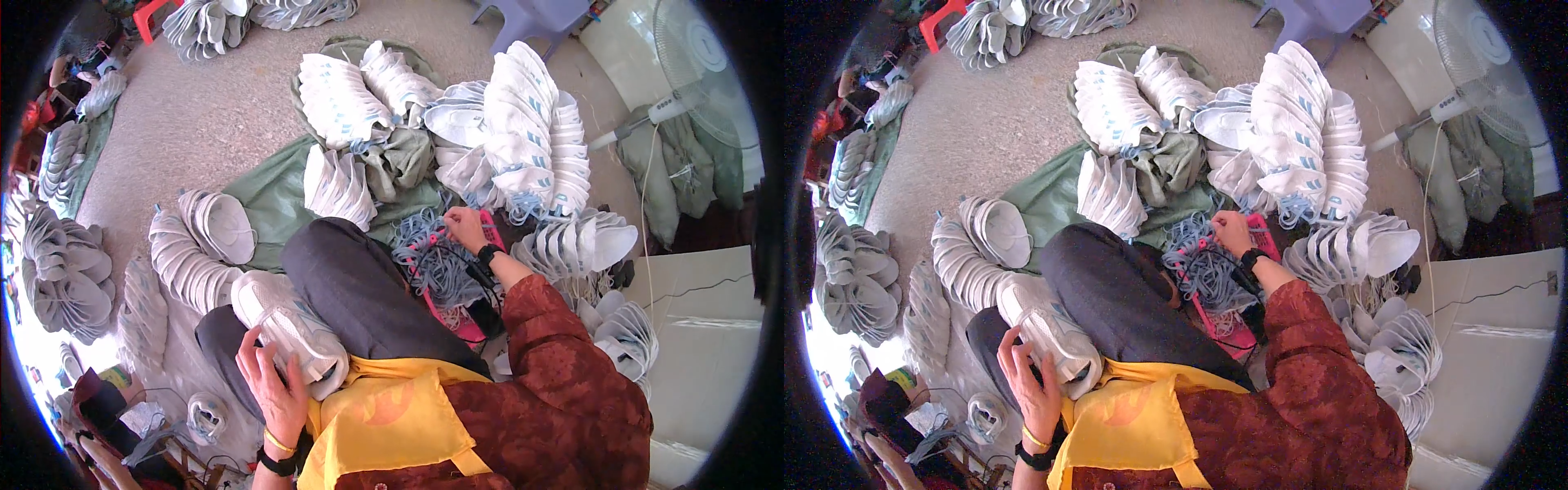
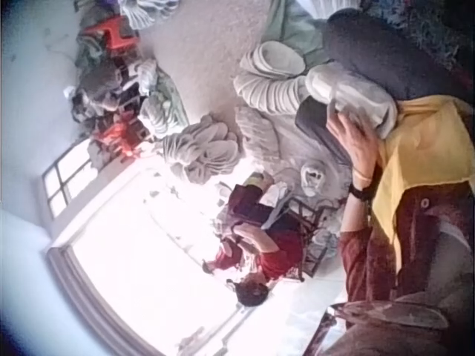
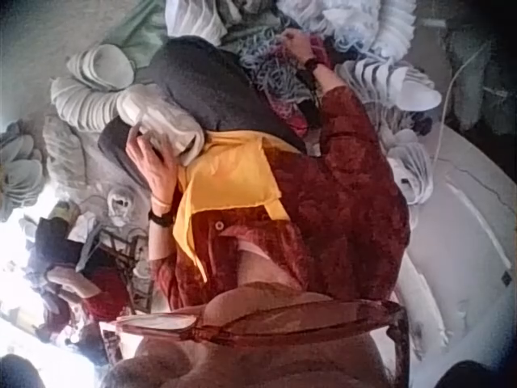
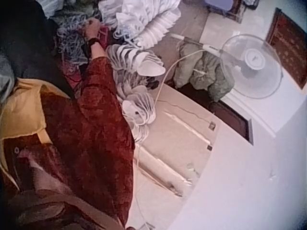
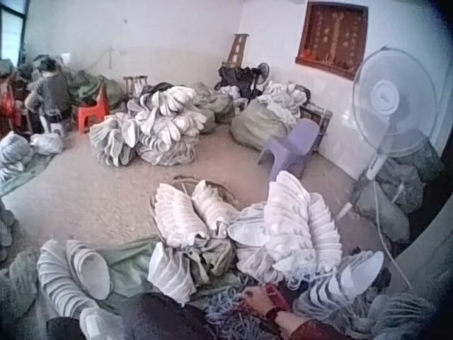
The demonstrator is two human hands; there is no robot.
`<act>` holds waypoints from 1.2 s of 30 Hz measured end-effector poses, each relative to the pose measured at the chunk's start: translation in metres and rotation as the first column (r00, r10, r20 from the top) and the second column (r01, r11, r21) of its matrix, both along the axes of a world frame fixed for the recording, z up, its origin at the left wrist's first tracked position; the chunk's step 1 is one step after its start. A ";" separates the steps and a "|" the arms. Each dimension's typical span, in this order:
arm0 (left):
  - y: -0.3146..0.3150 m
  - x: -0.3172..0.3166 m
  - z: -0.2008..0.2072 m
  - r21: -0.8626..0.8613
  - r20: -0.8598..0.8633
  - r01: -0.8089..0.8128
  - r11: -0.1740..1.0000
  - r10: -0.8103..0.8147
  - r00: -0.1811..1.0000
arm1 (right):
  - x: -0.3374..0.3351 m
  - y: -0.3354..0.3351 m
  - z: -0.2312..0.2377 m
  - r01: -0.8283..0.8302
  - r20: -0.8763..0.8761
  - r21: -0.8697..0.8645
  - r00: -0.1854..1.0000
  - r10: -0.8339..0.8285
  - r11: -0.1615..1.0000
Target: Lacing white shoes and preparing them for the next stage of assembly.
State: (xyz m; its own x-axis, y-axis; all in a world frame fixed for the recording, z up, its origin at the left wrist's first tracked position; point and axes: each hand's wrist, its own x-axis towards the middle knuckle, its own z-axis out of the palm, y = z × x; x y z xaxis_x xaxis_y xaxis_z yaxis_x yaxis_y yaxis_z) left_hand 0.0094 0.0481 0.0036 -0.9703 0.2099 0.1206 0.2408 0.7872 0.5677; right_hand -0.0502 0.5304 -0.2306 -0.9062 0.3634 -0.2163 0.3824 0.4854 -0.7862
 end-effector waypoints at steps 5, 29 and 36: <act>-0.002 0.002 -0.002 0.024 0.002 -0.013 1.000 0.013 1.000 | -0.004 -0.004 0.013 -0.045 -0.026 0.046 0.999 0.046 0.998; -0.004 0.003 -0.006 0.057 -0.064 0.023 0.998 -0.019 0.998 | 0.003 0.008 0.024 0.099 0.022 -0.089 0.995 -0.097 0.991; -0.005 0.004 -0.008 0.051 -0.050 0.000 0.999 0.002 0.999 | 0.003 0.006 0.005 0.064 -0.016 -0.119 0.998 -0.066 0.991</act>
